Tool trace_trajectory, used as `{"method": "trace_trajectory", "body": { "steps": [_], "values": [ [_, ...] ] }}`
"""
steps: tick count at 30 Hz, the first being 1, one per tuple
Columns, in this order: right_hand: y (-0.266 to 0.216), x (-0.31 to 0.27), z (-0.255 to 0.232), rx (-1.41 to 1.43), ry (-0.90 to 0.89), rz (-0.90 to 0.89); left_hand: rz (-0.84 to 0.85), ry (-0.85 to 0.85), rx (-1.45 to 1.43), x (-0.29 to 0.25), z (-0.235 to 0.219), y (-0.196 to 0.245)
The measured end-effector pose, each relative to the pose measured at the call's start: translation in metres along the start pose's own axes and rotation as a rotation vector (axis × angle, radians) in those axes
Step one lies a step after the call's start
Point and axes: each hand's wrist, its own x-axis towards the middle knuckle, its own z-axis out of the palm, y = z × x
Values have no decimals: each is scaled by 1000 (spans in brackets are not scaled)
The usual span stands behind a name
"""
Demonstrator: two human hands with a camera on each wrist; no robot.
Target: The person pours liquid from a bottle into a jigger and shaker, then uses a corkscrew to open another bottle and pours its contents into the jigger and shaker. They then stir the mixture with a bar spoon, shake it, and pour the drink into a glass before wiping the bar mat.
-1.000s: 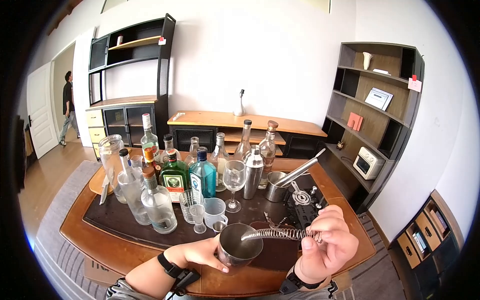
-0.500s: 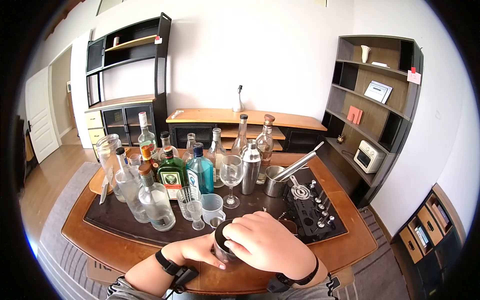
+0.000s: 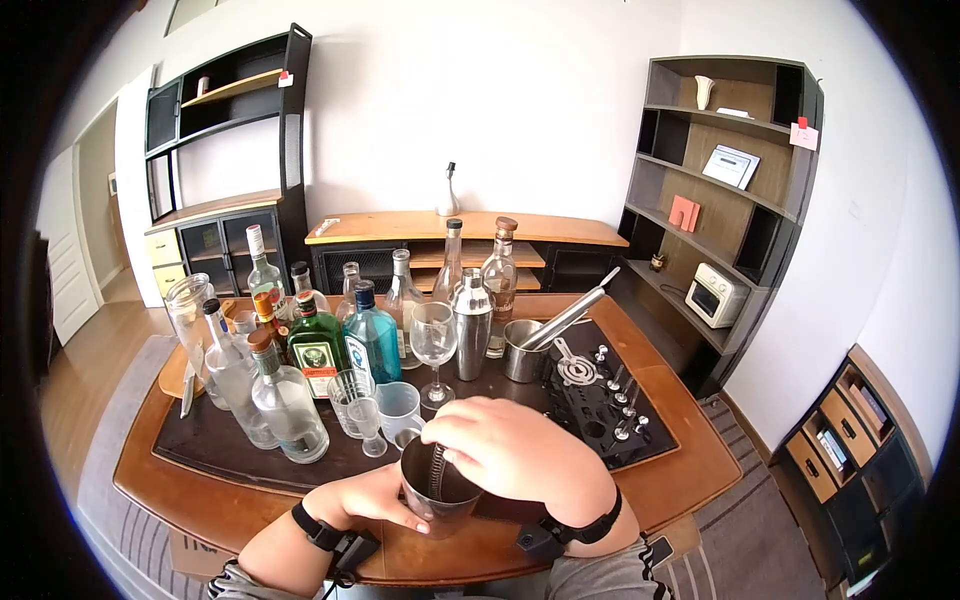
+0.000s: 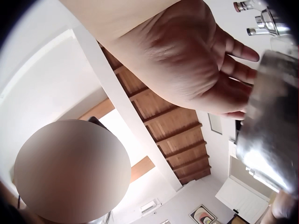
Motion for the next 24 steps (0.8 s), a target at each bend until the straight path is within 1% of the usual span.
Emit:
{"method": "trace_trajectory", "body": {
  "steps": [1, 3, 4, 5, 8, 11, 12, 13, 14, 15, 16, 17, 19, 22, 24],
  "values": [
    [-3, -2, -10, 3, 128, -13, -12, -6, -20, 0, -1, -1],
    [-10, -10, -28, -38, 279, 67, -36, -17, -60, 1, -1, -2],
    [-9, -16, -31, -21, 350, 136, -55, -6, -63, 1, 0, 0],
    [-8, -21, -35, -28, 399, 163, -33, 25, -50, 0, 1, 2],
    [-5, -33, -41, -47, 479, 213, 37, 94, -5, -2, 3, 11],
    [-1, -37, -43, -20, 518, 204, 147, 170, -101, -10, 2, 28],
    [0, -38, -43, -21, 522, 206, 110, 168, -306, -16, 3, 32],
    [0, -39, -44, -20, 525, 208, 151, 236, -348, -23, 4, 44],
    [1, -40, -44, -19, 528, 210, 220, 247, -401, -30, 3, 49],
    [2, -41, -45, -16, 535, 208, 290, 259, -454, -36, -1, 50],
    [3, -42, -46, -12, 542, 206, 353, 276, -492, -46, -9, 38],
    [3, -43, -47, -9, 548, 204, 468, 393, -544, -50, -2, 44],
    [2, -47, -50, 26, 555, 216, 611, 385, -579, -57, -8, 55],
    [5, -52, -51, 77, 587, 231, 823, 214, -594, -70, -35, 54],
    [9, -54, -51, 95, 607, 236, 875, 197, -569, -76, -39, 60]
  ]
}}
